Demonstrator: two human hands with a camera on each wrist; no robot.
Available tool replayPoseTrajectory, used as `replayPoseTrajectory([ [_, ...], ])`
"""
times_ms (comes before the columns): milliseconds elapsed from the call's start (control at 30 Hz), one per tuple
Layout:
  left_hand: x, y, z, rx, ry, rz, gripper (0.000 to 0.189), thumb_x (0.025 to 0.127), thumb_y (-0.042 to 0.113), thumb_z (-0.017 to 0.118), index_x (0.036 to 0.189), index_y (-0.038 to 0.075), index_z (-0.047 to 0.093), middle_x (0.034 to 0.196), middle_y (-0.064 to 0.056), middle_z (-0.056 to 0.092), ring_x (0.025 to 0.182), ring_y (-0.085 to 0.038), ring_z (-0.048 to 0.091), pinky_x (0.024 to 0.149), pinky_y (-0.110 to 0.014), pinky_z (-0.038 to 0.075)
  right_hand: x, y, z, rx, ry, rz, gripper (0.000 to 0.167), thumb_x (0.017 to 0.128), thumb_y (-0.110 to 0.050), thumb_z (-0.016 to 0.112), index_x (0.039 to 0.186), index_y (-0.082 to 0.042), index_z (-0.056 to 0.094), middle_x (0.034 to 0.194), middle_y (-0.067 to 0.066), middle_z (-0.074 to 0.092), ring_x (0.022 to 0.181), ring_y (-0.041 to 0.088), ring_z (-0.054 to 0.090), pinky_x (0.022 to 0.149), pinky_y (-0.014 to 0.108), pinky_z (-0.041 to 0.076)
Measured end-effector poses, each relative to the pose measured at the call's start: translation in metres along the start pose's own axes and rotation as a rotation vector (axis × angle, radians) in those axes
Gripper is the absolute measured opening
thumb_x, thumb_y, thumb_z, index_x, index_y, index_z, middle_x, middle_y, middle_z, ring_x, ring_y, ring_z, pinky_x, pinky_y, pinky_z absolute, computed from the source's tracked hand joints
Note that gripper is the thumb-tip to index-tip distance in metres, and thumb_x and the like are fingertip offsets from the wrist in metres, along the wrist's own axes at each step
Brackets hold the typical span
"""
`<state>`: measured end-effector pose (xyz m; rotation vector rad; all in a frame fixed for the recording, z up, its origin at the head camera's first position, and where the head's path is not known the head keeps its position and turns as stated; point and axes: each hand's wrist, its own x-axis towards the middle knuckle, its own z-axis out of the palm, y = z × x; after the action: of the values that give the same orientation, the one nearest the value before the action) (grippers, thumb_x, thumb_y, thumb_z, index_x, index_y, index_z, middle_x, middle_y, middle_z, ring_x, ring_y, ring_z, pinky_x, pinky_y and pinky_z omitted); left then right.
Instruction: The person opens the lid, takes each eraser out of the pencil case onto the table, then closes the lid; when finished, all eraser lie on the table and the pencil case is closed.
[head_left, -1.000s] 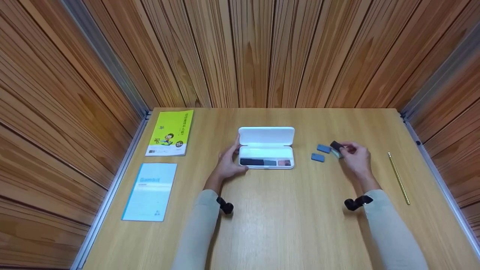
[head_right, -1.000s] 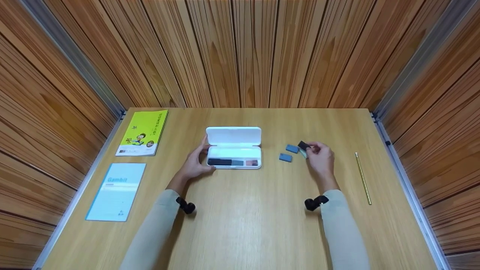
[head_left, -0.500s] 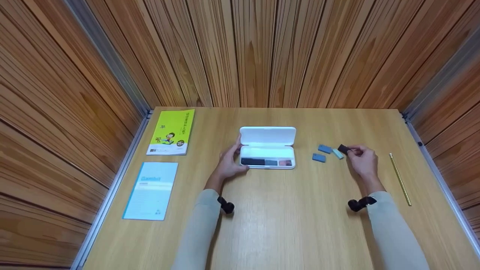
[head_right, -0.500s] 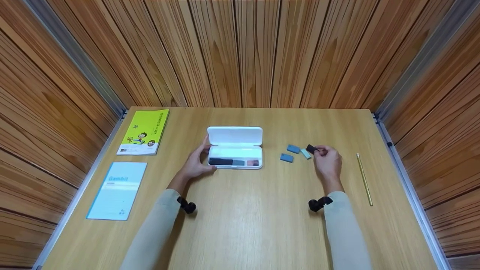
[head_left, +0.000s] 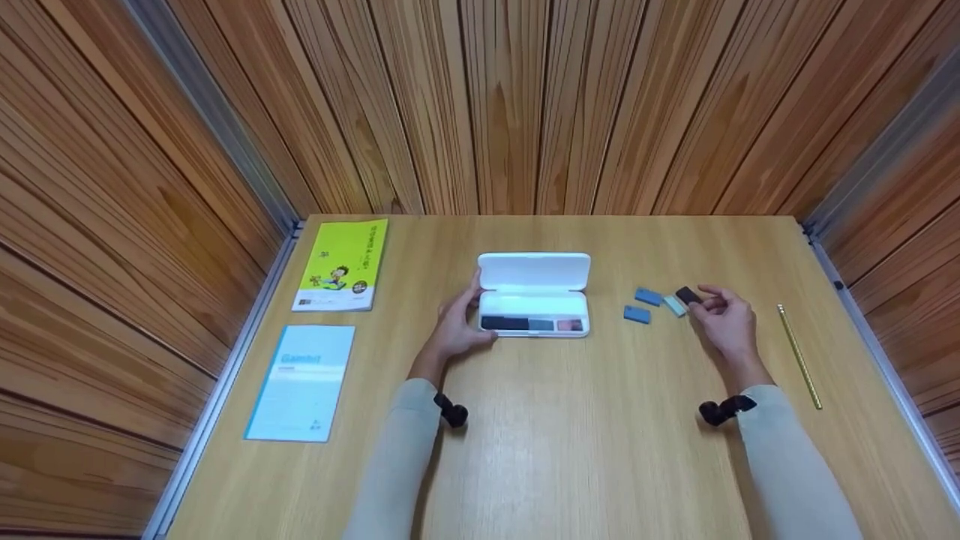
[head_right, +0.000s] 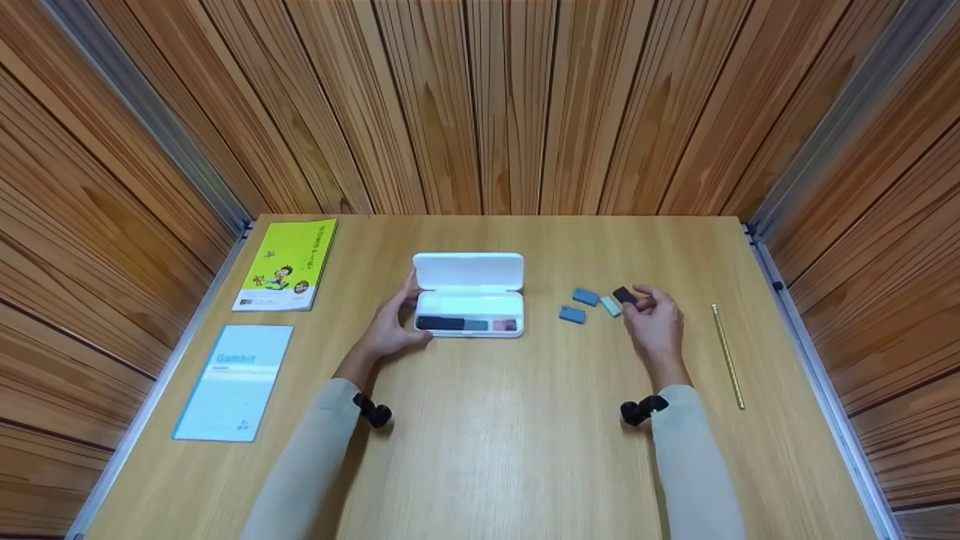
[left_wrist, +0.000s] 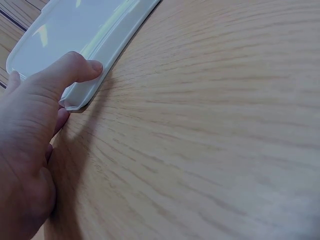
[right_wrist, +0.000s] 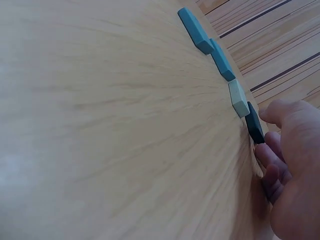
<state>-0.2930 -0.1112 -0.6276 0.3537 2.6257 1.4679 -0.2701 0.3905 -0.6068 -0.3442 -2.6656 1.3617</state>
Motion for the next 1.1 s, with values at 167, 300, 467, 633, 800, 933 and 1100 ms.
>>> replayPoseTrajectory([
  [167, 0.000, -0.001, 0.001, -0.018, 0.006, 0.003, 0.128, 0.087, 0.025, 0.095, 0.181, 0.044, 0.009, 0.175, 0.004, 0.054, 0.158, -0.025, 0.046, 0.141, -0.069, 0.010, -0.004, -0.003, 0.000, 0.008, -0.005, -0.020, 0.045, 0.110, -0.019, 0.071, 0.152, -0.004, 0.067, 0.112, -0.003, 0.064, 0.094, 0.000, 0.056, 0.079, 0.009, 0.047],
  [300, 0.000, -0.003, 0.001, -0.033, 0.000, 0.013, 0.127, 0.088, 0.022, 0.094, 0.181, 0.042, 0.010, 0.173, 0.001, 0.055, 0.155, -0.026, 0.048, 0.141, -0.069, 0.012, -0.007, -0.010, 0.003, 0.007, -0.006, -0.103, 0.040, 0.108, -0.014, 0.073, 0.145, 0.001, 0.070, 0.111, 0.008, 0.069, 0.090, -0.001, 0.057, 0.076, 0.008, 0.047],
  [467, 0.000, -0.004, 0.001, -0.030, 0.000, 0.022, 0.127, 0.088, 0.023, 0.095, 0.183, 0.036, 0.011, 0.174, -0.001, 0.054, 0.155, -0.026, 0.049, 0.141, -0.069, 0.011, -0.016, -0.021, 0.010, 0.005, -0.054, -0.191, 0.035, 0.109, -0.012, 0.073, 0.140, 0.004, 0.072, 0.117, 0.018, 0.067, 0.092, 0.001, 0.056, 0.077, 0.007, 0.047],
  [633, 0.001, -0.003, -0.001, -0.018, -0.005, 0.033, 0.127, 0.088, 0.025, 0.094, 0.182, 0.037, 0.010, 0.175, 0.000, 0.053, 0.154, -0.027, 0.049, 0.140, -0.068, 0.011, -0.022, -0.031, 0.020, -0.017, -0.100, -0.274, 0.029, 0.107, -0.009, 0.074, 0.134, 0.004, 0.075, 0.112, 0.018, 0.066, 0.092, 0.002, 0.056, 0.078, 0.007, 0.047],
  [800, 0.001, -0.004, -0.001, -0.013, -0.004, 0.030, 0.127, 0.089, 0.025, 0.095, 0.182, 0.037, 0.010, 0.175, 0.000, 0.054, 0.154, -0.027, 0.049, 0.140, -0.068, 0.011, -0.027, -0.044, 0.032, -0.042, -0.176, -0.322, 0.027, 0.106, -0.008, 0.076, 0.132, 0.001, 0.076, 0.114, 0.021, 0.069, 0.094, 0.007, 0.059, 0.080, 0.009, 0.048],
  [933, 0.001, -0.004, 0.000, -0.018, -0.005, 0.020, 0.126, 0.089, 0.025, 0.095, 0.182, 0.037, 0.010, 0.174, 0.001, 0.054, 0.153, -0.027, 0.049, 0.140, -0.067, 0.012, -0.031, -0.056, 0.042, -0.078, -0.241, -0.334, 0.029, 0.107, -0.011, 0.076, 0.135, -0.002, 0.076, 0.117, 0.019, 0.071, 0.100, 0.016, 0.062, 0.083, 0.009, 0.048],
  [1100, 0.001, -0.004, 0.000, -0.026, -0.003, 0.022, 0.127, 0.089, 0.025, 0.095, 0.182, 0.037, 0.011, 0.173, 0.001, 0.055, 0.151, -0.027, 0.049, 0.140, -0.067, 0.012, -0.035, -0.069, 0.059, -0.113, -0.267, -0.382, 0.029, 0.105, -0.009, 0.078, 0.133, -0.003, 0.077, 0.113, 0.016, 0.077, 0.100, 0.023, 0.067, 0.084, 0.011, 0.048],
])
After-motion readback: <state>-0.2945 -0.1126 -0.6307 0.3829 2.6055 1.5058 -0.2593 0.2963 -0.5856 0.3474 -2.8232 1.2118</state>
